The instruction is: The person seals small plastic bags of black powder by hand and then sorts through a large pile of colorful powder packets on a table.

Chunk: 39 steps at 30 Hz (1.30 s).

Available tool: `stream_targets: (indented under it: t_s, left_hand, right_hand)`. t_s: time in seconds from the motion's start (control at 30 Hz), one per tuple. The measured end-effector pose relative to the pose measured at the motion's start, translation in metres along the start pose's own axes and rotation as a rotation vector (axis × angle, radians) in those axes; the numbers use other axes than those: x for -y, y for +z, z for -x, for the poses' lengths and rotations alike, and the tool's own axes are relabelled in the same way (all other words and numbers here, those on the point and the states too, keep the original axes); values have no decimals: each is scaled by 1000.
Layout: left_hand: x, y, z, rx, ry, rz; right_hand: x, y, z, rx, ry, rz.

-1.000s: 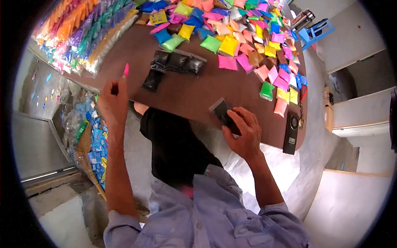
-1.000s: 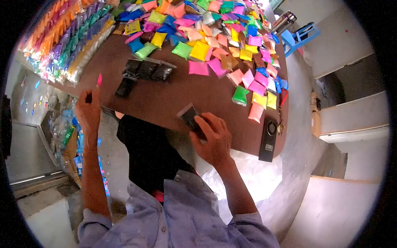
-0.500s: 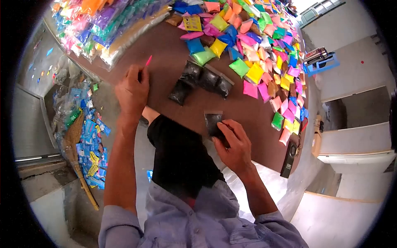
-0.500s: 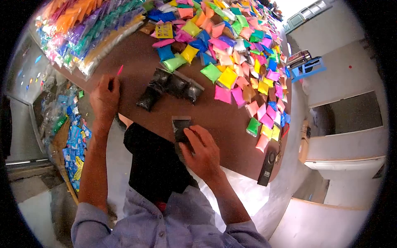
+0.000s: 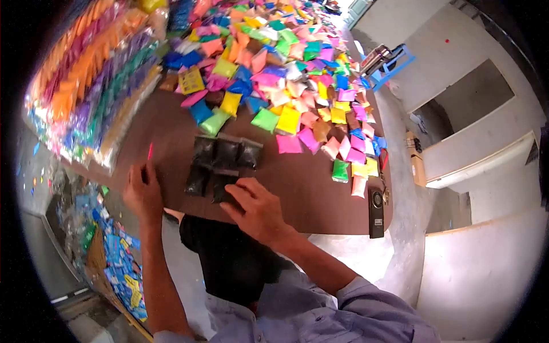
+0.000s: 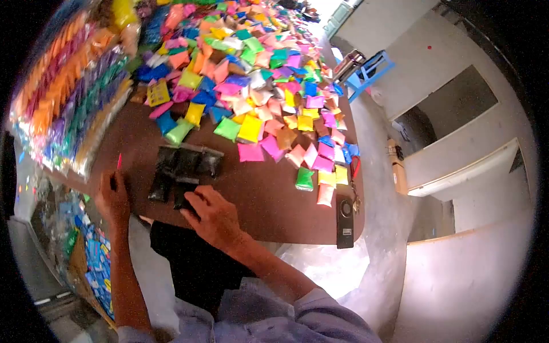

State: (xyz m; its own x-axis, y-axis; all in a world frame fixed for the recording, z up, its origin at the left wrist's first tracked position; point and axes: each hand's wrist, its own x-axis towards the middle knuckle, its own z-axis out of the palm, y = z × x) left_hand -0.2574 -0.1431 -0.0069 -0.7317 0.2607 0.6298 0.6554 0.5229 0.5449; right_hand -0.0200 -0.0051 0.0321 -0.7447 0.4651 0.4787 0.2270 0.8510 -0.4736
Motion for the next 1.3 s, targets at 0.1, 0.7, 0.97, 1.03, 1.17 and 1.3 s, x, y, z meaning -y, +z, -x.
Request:
stream_targets:
  t_s: [0.1, 0.7, 0.97, 1.03, 1.17, 1.3]
  left_hand:
    - [5, 5, 2, -2, -14, -40]
    - [-2, 4, -17, 162, 62, -117]
    - [-16, 9, -17, 131, 4, -219]
    - [-12, 11, -16, 126, -13, -223]
    - [-16, 10, -17, 108, -40, -144]
    - [-10, 11, -13, 106, -85, -157]
  right_hand:
    - [-2, -6, 0, -6, -14, -26]
    - [-123, -97, -38, -206, 174, 85]
    - [-240, -87, -156, -175, 251, 287]
    - [-257, -80, -174, -160, 232, 324]
    - [-293, -61, -198, -16, 311, 432]
    - [-278, -71, -212, 178, 451, 439]
